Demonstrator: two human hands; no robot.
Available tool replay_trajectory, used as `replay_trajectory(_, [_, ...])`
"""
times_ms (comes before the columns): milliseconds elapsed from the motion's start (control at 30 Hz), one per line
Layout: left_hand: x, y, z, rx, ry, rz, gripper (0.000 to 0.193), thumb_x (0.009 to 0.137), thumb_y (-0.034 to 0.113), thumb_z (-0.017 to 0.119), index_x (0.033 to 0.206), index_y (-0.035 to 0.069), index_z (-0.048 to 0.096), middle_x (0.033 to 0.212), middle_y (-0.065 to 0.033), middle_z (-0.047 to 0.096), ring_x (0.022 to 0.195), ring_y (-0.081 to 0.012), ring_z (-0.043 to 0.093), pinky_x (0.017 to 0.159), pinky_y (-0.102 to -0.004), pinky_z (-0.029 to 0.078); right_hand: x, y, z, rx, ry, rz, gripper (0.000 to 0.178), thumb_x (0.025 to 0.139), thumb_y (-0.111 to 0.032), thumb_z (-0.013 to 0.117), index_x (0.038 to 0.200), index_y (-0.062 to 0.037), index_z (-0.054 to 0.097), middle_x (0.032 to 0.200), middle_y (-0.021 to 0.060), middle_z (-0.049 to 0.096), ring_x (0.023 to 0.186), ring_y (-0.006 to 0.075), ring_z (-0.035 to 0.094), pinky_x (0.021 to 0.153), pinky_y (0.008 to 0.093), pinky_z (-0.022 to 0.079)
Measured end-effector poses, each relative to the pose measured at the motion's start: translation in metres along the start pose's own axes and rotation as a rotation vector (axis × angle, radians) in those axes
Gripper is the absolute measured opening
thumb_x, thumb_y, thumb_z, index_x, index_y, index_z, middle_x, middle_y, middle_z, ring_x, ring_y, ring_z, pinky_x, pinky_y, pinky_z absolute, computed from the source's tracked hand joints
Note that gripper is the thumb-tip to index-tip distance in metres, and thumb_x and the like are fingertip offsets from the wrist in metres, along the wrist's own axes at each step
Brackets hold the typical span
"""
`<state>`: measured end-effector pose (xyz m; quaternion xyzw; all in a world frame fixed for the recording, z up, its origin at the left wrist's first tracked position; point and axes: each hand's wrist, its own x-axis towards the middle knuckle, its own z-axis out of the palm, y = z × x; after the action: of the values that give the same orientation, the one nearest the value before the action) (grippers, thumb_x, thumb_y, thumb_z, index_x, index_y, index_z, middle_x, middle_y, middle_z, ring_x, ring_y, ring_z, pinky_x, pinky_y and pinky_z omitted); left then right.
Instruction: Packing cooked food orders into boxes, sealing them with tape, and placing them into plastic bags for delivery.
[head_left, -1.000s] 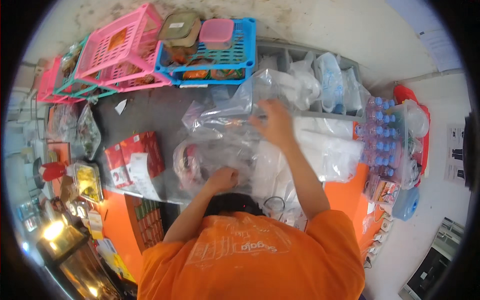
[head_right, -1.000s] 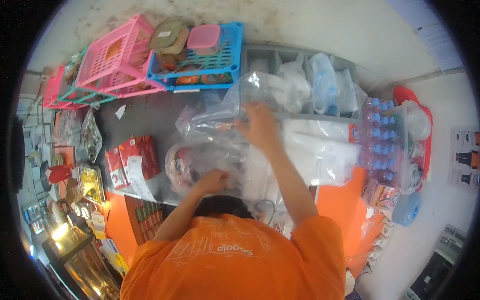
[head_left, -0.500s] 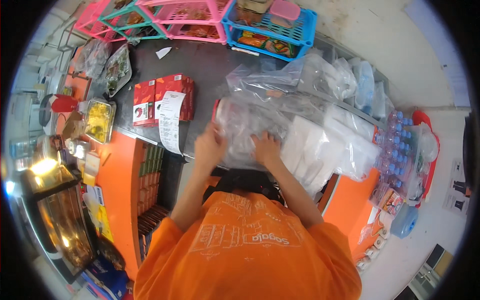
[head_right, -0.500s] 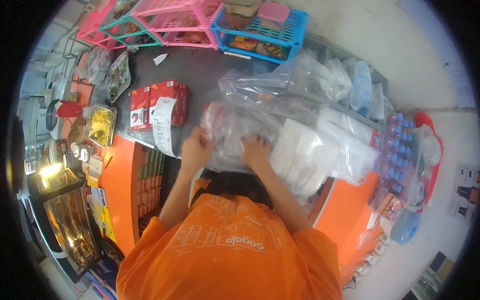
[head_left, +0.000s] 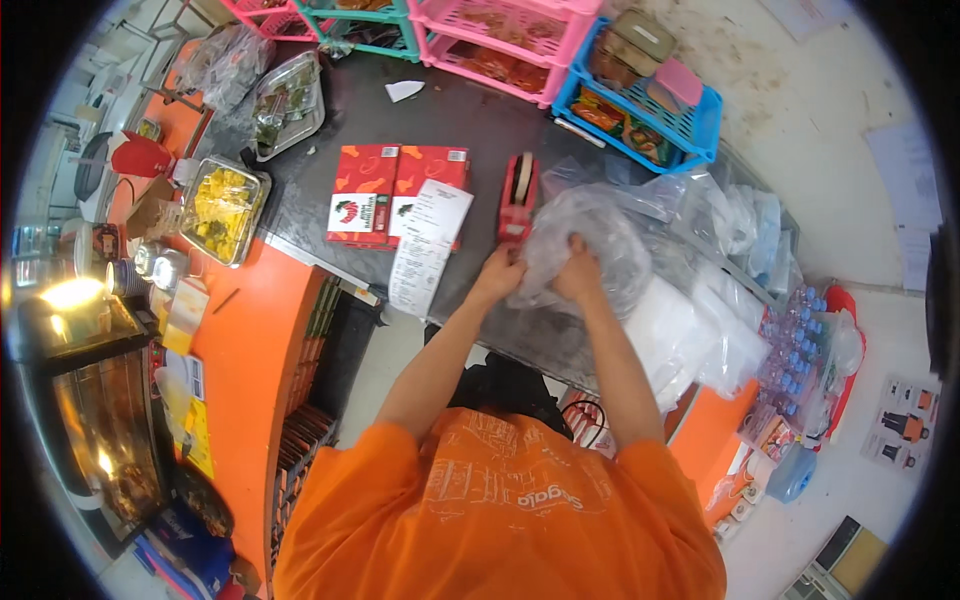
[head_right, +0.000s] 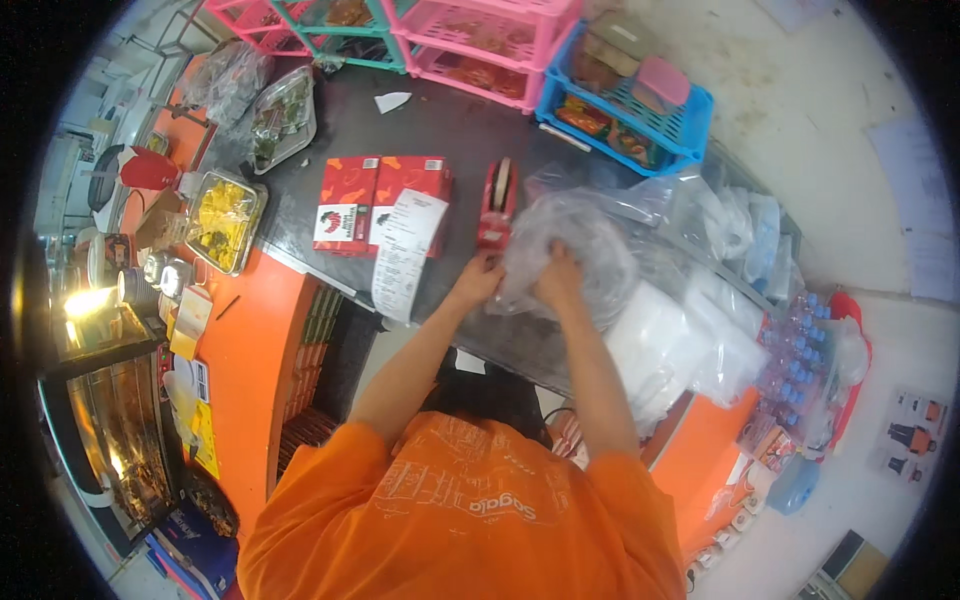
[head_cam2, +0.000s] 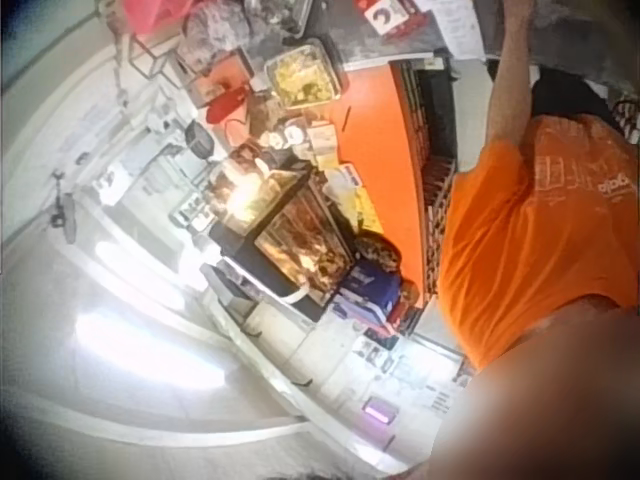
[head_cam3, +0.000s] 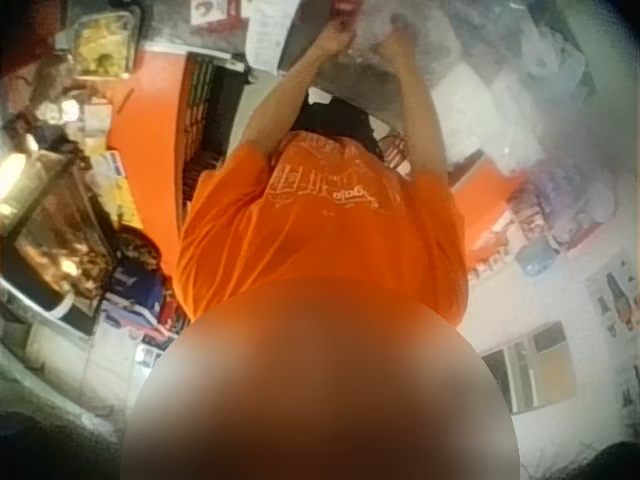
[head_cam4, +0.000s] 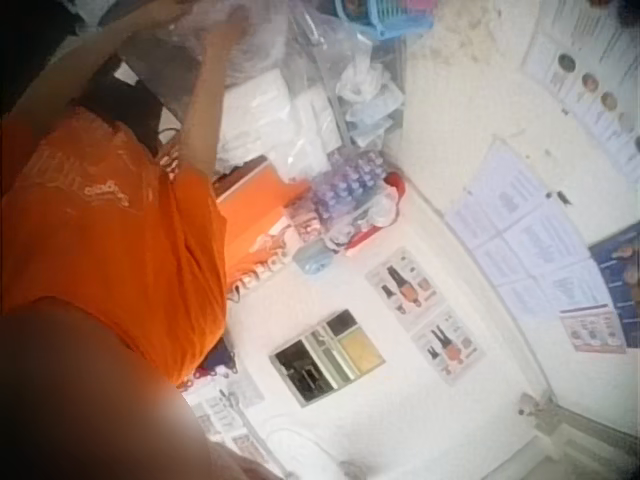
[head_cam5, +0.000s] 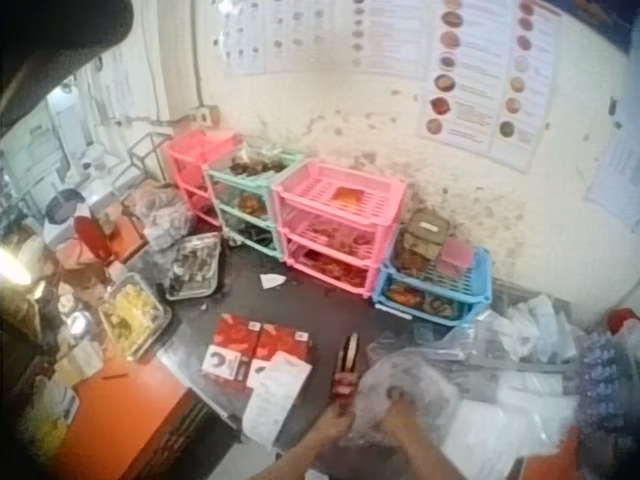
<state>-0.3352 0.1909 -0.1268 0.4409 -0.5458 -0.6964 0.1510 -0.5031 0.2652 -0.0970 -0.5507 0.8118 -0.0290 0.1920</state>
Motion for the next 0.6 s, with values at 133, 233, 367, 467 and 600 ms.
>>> replay_trajectory(133, [-0.037,0.029,-0.039,-0.156,0.158,0.013,0.035,0.089,0.021,0.061,0.115,-0.002,0.055,0.083,-0.0162,0.064,0.078,-0.0246,0.065,0.071,-0.0371,0.051,-0.016,0.0,-0.032,-0.32,-0.381,-0.029,0.075,0.073,-0.038,0.077,0.137,-0.0103,0.051,0.152,0.022,0.03,0.138,0.0397,0.033,0.112,0.051,0.03])
replay_trajectory(233, [-0.084,0.037,-0.059,0.159,0.134,0.263,0.037,0.09,0.023,0.063,0.12,0.002,0.056,0.101,-0.022,0.064,0.095,-0.0313,0.065,0.085,-0.0399,0.05,-0.026,-0.002,-0.066,-0.13,-0.369,-0.076,0.081,0.071,-0.039,0.079,0.141,-0.0166,0.047,0.15,0.0233,0.035,0.136,0.0439,0.035,0.11,0.0492,0.034])
replay_trajectory(367, [-0.125,0.126,-0.171,0.634,0.251,0.426,0.039,0.086,0.02,0.069,0.118,0.001,0.058,0.113,-0.0213,0.062,0.108,-0.0349,0.06,0.092,-0.0409,0.047,-0.046,-0.045,-0.148,-0.044,-0.308,0.086,0.081,0.075,-0.04,0.077,0.143,-0.0107,0.044,0.144,0.027,0.043,0.132,0.0444,0.041,0.109,0.0469,0.037])
replay_trajectory(467, [-0.066,0.109,-0.282,0.227,0.515,0.114,0.057,0.088,0.034,0.069,0.128,-0.002,0.052,0.121,-0.0191,0.06,0.114,-0.0271,0.057,0.094,-0.0358,0.046,-0.021,-0.122,-0.127,0.749,0.01,0.15,0.065,0.087,-0.04,0.068,0.135,0.0013,0.05,0.126,0.0213,0.06,0.115,0.0326,0.059,0.1,0.0397,0.045])
replay_trajectory(600, [0.019,0.038,-0.342,-0.3,0.11,-0.259,0.075,0.092,0.05,0.059,0.141,-0.003,0.041,0.138,-0.0163,0.05,0.123,-0.0239,0.051,0.101,-0.0328,0.042,0.08,-0.196,-0.011,1.153,-0.201,0.303,0.053,0.094,-0.041,0.061,0.129,-0.0012,0.057,0.109,0.007,0.067,0.1,0.0163,0.064,0.087,0.0323,0.051])
